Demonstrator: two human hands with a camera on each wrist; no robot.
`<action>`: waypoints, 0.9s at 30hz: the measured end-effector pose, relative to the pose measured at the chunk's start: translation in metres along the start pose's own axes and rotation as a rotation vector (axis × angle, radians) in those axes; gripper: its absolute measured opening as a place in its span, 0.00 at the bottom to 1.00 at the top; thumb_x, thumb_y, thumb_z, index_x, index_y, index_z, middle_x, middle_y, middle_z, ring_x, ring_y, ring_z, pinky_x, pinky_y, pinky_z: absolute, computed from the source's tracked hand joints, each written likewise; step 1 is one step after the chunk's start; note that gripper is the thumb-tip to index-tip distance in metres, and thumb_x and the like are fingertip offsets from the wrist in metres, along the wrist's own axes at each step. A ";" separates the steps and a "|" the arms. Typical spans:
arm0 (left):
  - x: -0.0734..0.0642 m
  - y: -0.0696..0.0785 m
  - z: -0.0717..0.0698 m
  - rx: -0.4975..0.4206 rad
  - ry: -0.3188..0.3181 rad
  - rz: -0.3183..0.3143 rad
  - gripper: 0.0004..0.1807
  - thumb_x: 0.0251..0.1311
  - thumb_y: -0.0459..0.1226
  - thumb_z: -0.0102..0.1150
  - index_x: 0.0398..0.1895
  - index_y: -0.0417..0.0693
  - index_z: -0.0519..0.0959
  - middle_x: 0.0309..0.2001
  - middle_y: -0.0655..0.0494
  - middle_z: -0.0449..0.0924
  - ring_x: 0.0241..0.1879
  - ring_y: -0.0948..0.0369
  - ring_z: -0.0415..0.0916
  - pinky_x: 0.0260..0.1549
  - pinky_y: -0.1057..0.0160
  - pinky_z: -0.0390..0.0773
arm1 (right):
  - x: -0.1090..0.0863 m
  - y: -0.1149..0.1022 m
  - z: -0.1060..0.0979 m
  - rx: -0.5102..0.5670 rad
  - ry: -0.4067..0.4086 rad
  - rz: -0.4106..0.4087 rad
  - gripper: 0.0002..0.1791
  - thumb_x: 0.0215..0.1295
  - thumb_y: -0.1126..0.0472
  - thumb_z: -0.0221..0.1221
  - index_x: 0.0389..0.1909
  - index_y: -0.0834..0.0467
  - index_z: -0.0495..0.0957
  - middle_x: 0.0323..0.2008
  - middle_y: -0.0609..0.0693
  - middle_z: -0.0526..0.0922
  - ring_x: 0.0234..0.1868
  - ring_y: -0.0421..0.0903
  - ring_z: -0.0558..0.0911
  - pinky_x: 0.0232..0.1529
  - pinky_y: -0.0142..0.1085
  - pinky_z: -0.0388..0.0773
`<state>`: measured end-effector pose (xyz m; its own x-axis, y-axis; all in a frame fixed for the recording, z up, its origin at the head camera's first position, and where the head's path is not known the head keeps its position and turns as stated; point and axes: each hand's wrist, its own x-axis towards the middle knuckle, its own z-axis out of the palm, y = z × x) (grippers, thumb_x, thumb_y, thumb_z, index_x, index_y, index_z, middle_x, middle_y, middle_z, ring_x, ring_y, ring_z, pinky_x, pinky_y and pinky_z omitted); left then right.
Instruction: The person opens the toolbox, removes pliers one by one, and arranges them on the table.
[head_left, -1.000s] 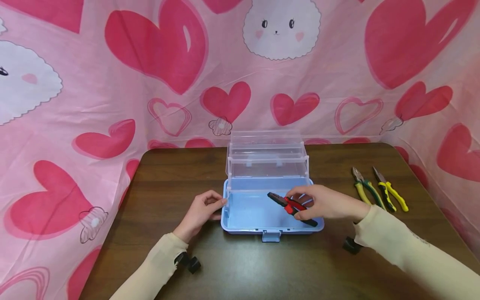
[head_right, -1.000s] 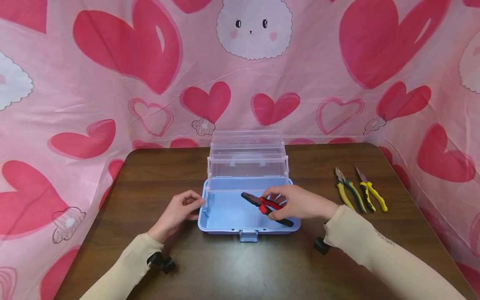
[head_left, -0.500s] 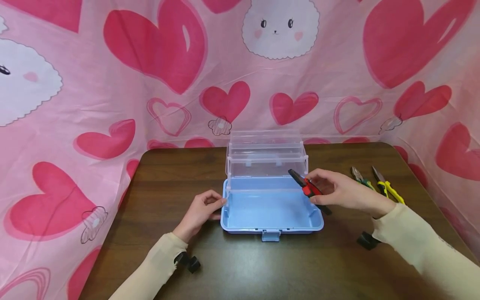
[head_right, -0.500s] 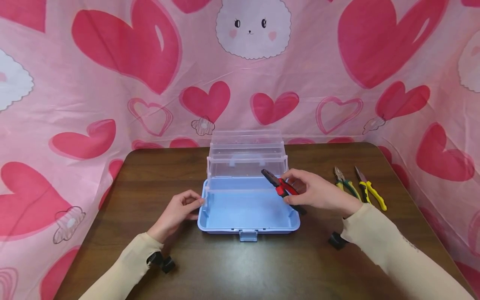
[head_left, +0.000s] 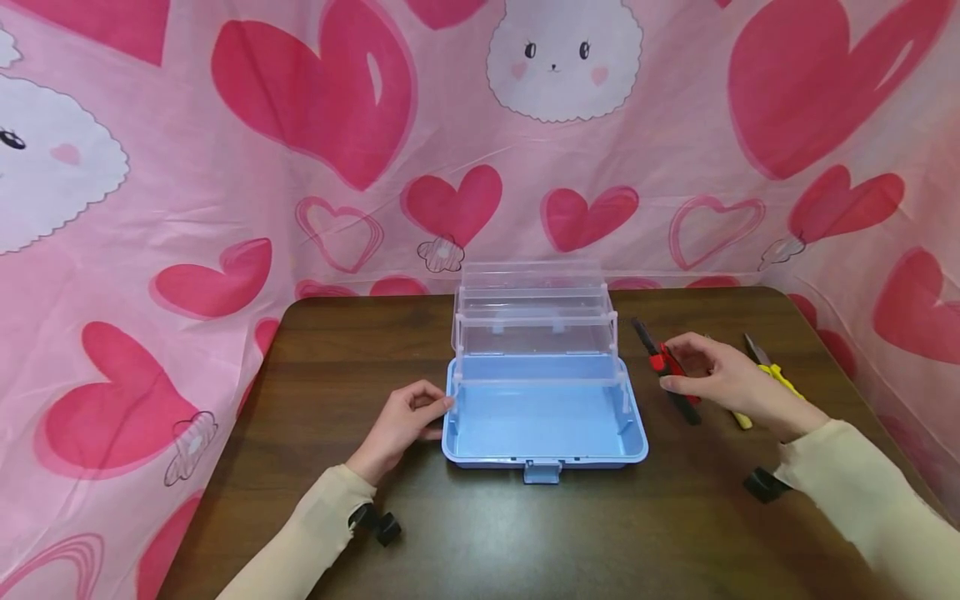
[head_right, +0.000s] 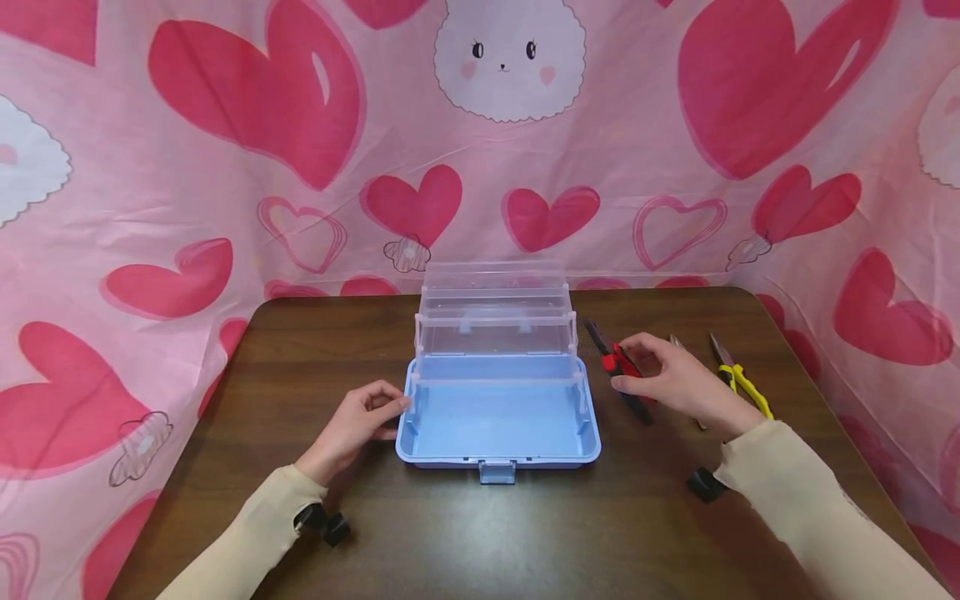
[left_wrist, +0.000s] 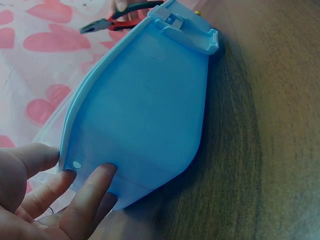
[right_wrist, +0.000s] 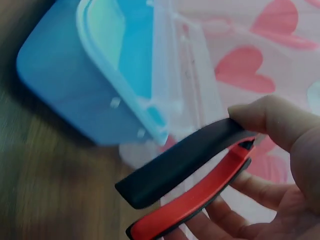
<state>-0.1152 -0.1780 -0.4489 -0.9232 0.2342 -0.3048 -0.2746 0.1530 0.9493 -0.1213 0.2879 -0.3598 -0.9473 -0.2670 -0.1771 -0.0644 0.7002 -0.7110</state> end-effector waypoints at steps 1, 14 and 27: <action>0.000 0.000 0.000 -0.001 -0.001 -0.001 0.15 0.69 0.39 0.67 0.49 0.36 0.80 0.45 0.45 0.87 0.42 0.53 0.86 0.41 0.55 0.89 | 0.000 0.003 -0.001 -0.009 0.007 0.020 0.30 0.69 0.54 0.68 0.65 0.63 0.71 0.54 0.61 0.82 0.54 0.58 0.81 0.43 0.36 0.82; -0.001 0.001 0.000 -0.012 -0.009 0.008 0.15 0.70 0.38 0.67 0.49 0.35 0.80 0.45 0.44 0.87 0.43 0.52 0.86 0.41 0.55 0.89 | 0.011 0.050 0.005 -0.182 0.022 0.233 0.38 0.71 0.43 0.63 0.61 0.74 0.67 0.47 0.71 0.79 0.41 0.58 0.80 0.38 0.48 0.85; 0.000 -0.002 0.001 0.005 0.001 0.012 0.15 0.70 0.38 0.67 0.49 0.35 0.80 0.45 0.44 0.87 0.42 0.53 0.86 0.41 0.54 0.89 | 0.030 0.065 0.023 -0.387 0.028 0.346 0.47 0.65 0.36 0.63 0.60 0.77 0.68 0.43 0.71 0.80 0.35 0.60 0.79 0.32 0.57 0.79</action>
<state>-0.1141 -0.1770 -0.4510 -0.9266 0.2348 -0.2936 -0.2625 0.1546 0.9524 -0.1471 0.3104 -0.4272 -0.9414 0.0381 -0.3353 0.1480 0.9395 -0.3090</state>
